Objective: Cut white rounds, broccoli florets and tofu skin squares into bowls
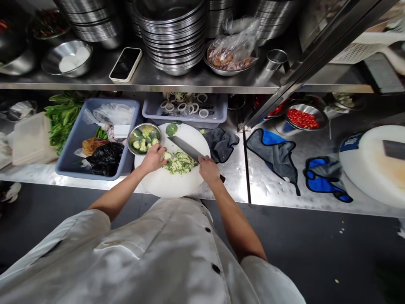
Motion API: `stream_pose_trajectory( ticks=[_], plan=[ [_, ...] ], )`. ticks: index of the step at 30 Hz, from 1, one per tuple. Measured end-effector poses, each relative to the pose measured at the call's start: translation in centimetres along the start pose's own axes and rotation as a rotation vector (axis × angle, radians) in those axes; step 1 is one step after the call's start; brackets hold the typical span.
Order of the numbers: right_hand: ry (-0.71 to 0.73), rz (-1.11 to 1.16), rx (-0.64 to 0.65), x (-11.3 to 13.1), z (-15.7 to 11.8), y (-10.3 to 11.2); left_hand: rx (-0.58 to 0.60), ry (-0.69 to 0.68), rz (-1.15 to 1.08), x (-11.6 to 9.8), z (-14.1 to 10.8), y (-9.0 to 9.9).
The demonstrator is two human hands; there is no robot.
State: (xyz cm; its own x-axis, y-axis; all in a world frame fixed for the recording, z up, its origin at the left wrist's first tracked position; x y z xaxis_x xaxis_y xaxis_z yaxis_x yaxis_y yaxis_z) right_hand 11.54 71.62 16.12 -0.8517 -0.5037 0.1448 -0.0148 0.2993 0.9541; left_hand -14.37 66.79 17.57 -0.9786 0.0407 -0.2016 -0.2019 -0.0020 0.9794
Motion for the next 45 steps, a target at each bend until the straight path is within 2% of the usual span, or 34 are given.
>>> stream_pose_trajectory(
  ticks=[4, 6, 8, 10, 14, 16, 17, 19, 21, 22, 24, 26, 28, 31, 33, 36, 39, 41, 45],
  plan=[
    [0.152, -0.080, 0.045, 1.7, 0.2, -0.8, -0.270, 0.261, -0.117, 3.9, -1.4, 5.3],
    [0.197, -0.095, 0.068, 1.8, -0.4, -1.3, -0.349, 0.341, -0.127, 5.3, -0.4, 7.3],
    [0.220, -0.110, 0.077, 1.4, -1.1, -1.4, -0.335, 0.319, -0.153, 5.5, 2.4, 7.6],
    [0.219, -0.132, 0.044, 0.7, -1.9, -1.0, -0.244, 0.246, -0.188, 4.5, 6.3, 6.2],
    [0.179, -0.130, -0.088, -2.6, -4.8, 0.5, 0.037, 0.082, -0.236, 0.5, 13.8, 0.7],
    [0.127, -0.013, -0.131, -5.5, -6.9, 0.7, 0.122, 0.041, -0.247, -1.5, 15.5, -1.6],
    [0.095, 0.092, -0.131, -7.0, -8.0, 0.5, 0.105, 0.032, -0.254, -2.2, 15.8, -2.2],
    [-0.004, 0.396, -0.065, -10.0, -10.1, -1.1, -0.046, 0.038, -0.278, -2.7, 14.9, -2.3],
    [-0.149, 0.759, 0.040, -12.1, -11.7, -3.9, -0.211, 0.043, -0.323, -2.0, 12.5, -1.9],
    [-0.228, 0.926, 0.081, -12.6, -12.3, -5.5, -0.239, 0.023, -0.350, -1.4, 10.9, -2.0],
    [-0.354, 1.185, 0.106, -12.5, -13.0, -8.3, -0.175, -0.060, -0.388, -0.4, 7.2, -3.0],
    [-0.418, 1.332, 0.086, -11.2, -13.1, -10.3, -0.070, -0.137, -0.401, 0.2, 3.3, -4.7],
    [-0.459, 1.402, 0.074, -9.1, -12.8, -11.5, -0.030, -0.134, -0.413, 0.3, -0.5, -6.3],
    [-0.482, 1.411, 0.094, -5.2, -12.0, -12.2, -0.124, 0.017, -0.440, -0.8, -4.9, -8.0],
    [-0.457, 1.374, 0.110, -2.6, -11.1, -12.1, -0.217, 0.137, -0.407, -2.6, -6.8, -8.7],
    [-0.376, 1.304, 0.138, 0.9, -9.8, -11.9, -0.227, 0.215, -0.290, -6.6, -7.6, -9.3],
    [-0.292, 1.258, 0.202, 3.3, -8.9, -11.9, -0.198, 0.276, -0.217, -9.4, -6.7, -9.4],
    [-0.255, 1.242, 0.234, 4.3, -8.5, -12.0, -0.239, 0.354, -0.200, -9.7, -6.1, -9.1],
    [-0.202, 1.223, 0.276, 5.3, -8.4, -12.2, -0.356, 0.441, -0.219, -8.6, -6.0, -8.9]
  ],
)
Point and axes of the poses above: each hand's wrist, its own z-axis towards the middle knuckle, its own y-axis out of the back of the hand, x = y × z, the point moved 6 cm from there along z, towards the middle knuckle, and after that the axes turned 4 degrees about -x, right-handed, at the moved point
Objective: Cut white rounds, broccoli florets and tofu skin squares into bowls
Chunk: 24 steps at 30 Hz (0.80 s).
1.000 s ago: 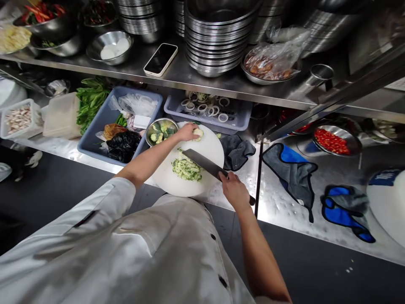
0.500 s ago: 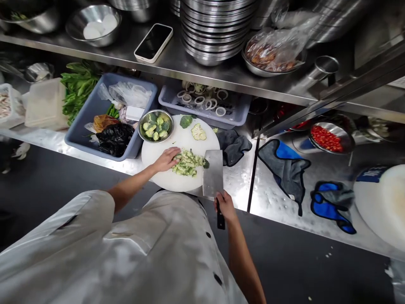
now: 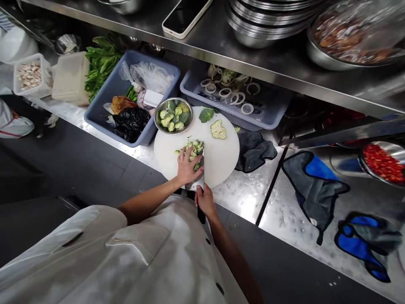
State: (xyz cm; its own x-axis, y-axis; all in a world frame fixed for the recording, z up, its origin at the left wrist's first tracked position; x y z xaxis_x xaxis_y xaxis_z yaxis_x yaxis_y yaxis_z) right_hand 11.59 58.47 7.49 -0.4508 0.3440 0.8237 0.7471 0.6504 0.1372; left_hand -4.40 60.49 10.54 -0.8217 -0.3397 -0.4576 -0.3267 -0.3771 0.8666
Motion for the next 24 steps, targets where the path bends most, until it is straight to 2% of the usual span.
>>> stream_pose_trajectory(
  ticks=[4, 7, 9, 10, 12, 15, 17, 18, 19, 20, 21, 23, 24],
  plan=[
    [-0.014, 0.028, 0.070, -0.4, -0.7, -0.7, -0.078, -0.008, -0.060, 0.7, -0.7, 0.4],
    [-0.010, 0.047, 0.089, 0.6, -1.5, -0.2, -0.122, -0.029, -0.084, -0.1, -1.2, 1.3],
    [0.015, 0.044, 0.063, 2.6, -1.5, 0.8, -0.167, -0.070, -0.100, -1.6, 0.3, 2.2],
    [0.034, 0.040, 0.031, 4.1, -1.3, 1.6, -0.184, -0.093, -0.111, -2.4, 2.2, 2.7],
    [0.065, 0.052, -0.052, 7.4, -0.8, 3.5, -0.189, -0.129, -0.137, -4.1, 8.5, 3.5],
    [0.058, 0.148, -0.137, 11.0, -0.3, 6.2, -0.112, -0.133, -0.166, -6.3, 22.5, 3.8],
    [0.042, 0.215, -0.136, 11.1, -0.9, 7.2, -0.042, -0.165, -0.199, -7.4, 31.0, 3.5],
    [0.037, 0.233, -0.129, 10.3, -1.5, 7.6, -0.016, -0.195, -0.217, -7.8, 33.8, 3.4],
    [0.027, 0.245, -0.125, 8.9, -2.3, 7.8, -0.001, -0.222, -0.223, -7.8, 35.3, 3.3],
    [0.012, 0.255, -0.127, 7.1, -3.1, 7.9, 0.008, -0.256, -0.221, -7.6, 35.5, 3.3],
    [-0.010, 0.263, -0.135, 4.9, -3.9, 8.1, 0.025, -0.300, -0.212, -7.2, 34.3, 3.3],
    [-0.062, 0.278, -0.185, 0.3, -5.3, 8.5, 0.110, -0.424, -0.186, -5.7, 28.8, 2.8],
    [-0.082, 0.284, -0.219, -1.8, -5.8, 8.7, 0.225, -0.497, -0.170, -4.7, 25.1, 2.2]
  ],
)
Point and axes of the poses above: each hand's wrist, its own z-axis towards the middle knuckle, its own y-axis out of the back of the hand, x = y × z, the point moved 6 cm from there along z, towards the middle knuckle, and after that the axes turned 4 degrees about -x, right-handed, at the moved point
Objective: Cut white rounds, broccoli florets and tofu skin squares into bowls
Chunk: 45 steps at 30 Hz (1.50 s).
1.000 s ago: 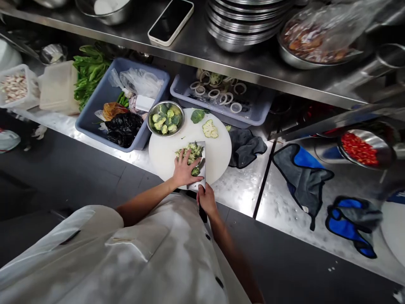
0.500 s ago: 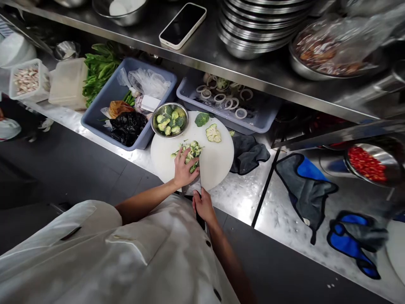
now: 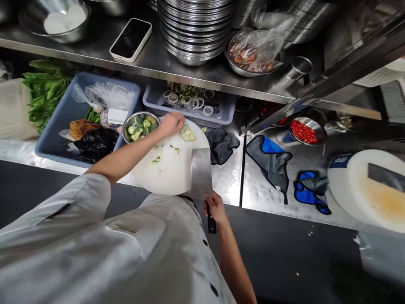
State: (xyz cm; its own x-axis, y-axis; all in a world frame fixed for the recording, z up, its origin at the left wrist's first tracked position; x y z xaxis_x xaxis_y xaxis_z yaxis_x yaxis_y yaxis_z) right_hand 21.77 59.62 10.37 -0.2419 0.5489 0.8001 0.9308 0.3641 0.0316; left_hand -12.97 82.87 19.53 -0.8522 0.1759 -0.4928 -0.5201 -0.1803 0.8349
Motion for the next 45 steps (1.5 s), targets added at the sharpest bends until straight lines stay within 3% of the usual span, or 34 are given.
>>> stream_pose_trajectory(
  ticks=[2, 5, 8, 11, 13, 16, 21, 26, 31, 33, 35, 38, 41, 43, 45],
  plan=[
    [-0.004, -0.001, -0.065, -2.6, 0.1, 1.3, 0.202, -0.058, -0.001, -0.7, -7.7, -2.6],
    [0.024, -0.042, -0.100, -2.9, 1.4, 1.1, 0.119, 0.104, 0.047, 0.8, -16.8, -3.2],
    [0.045, -0.150, -0.041, -0.3, 3.5, -1.4, 0.040, 0.234, 0.057, 1.8, -22.7, -2.8],
    [0.085, -0.241, 0.042, 2.8, 5.8, -4.9, -0.014, 0.311, 0.064, 1.0, -26.3, -3.2],
    [0.122, -0.286, 0.109, 4.3, 7.3, -7.0, -0.068, 0.379, 0.103, -0.2, -27.6, -4.0],
    [0.143, -0.343, 0.248, 5.3, 8.9, -9.5, -0.139, 0.531, 0.184, -1.2, -27.5, -5.1],
    [0.139, -0.411, 0.401, 5.0, 9.4, -11.2, -0.317, 0.795, 0.201, 0.5, -25.6, -4.7],
    [0.101, -0.441, 0.474, 2.6, 7.2, -14.2, -0.460, 0.793, 0.044, 1.7, -26.5, -4.3],
    [0.110, -0.403, 0.499, 2.0, 4.2, -16.6, -0.561, 0.785, -0.031, 0.4, -28.6, -4.1],
    [0.165, -0.397, 0.468, 3.5, 3.2, -15.6, -0.570, 0.739, -0.022, -0.5, -26.5, -3.5],
    [0.218, -0.378, 0.375, 5.8, 2.3, -13.2, -0.567, 0.621, -0.034, -1.0, -20.9, -2.2],
    [0.220, -0.274, 0.203, 8.4, 0.4, -8.5, -0.522, 0.435, -0.145, 0.5, -7.5, 1.2],
    [0.189, -0.166, 0.120, 8.5, -2.0, -4.6, -0.389, 0.479, -0.251, 4.1, 5.4, 4.4],
    [0.177, -0.175, 0.077, 7.2, -3.4, -2.9, -0.361, 0.544, -0.238, 5.9, 9.9, 6.1],
    [0.193, -0.271, 0.008, 5.6, -4.1, -1.5, -0.417, 0.551, -0.324, 6.4, 10.0, 7.1]
  ],
)
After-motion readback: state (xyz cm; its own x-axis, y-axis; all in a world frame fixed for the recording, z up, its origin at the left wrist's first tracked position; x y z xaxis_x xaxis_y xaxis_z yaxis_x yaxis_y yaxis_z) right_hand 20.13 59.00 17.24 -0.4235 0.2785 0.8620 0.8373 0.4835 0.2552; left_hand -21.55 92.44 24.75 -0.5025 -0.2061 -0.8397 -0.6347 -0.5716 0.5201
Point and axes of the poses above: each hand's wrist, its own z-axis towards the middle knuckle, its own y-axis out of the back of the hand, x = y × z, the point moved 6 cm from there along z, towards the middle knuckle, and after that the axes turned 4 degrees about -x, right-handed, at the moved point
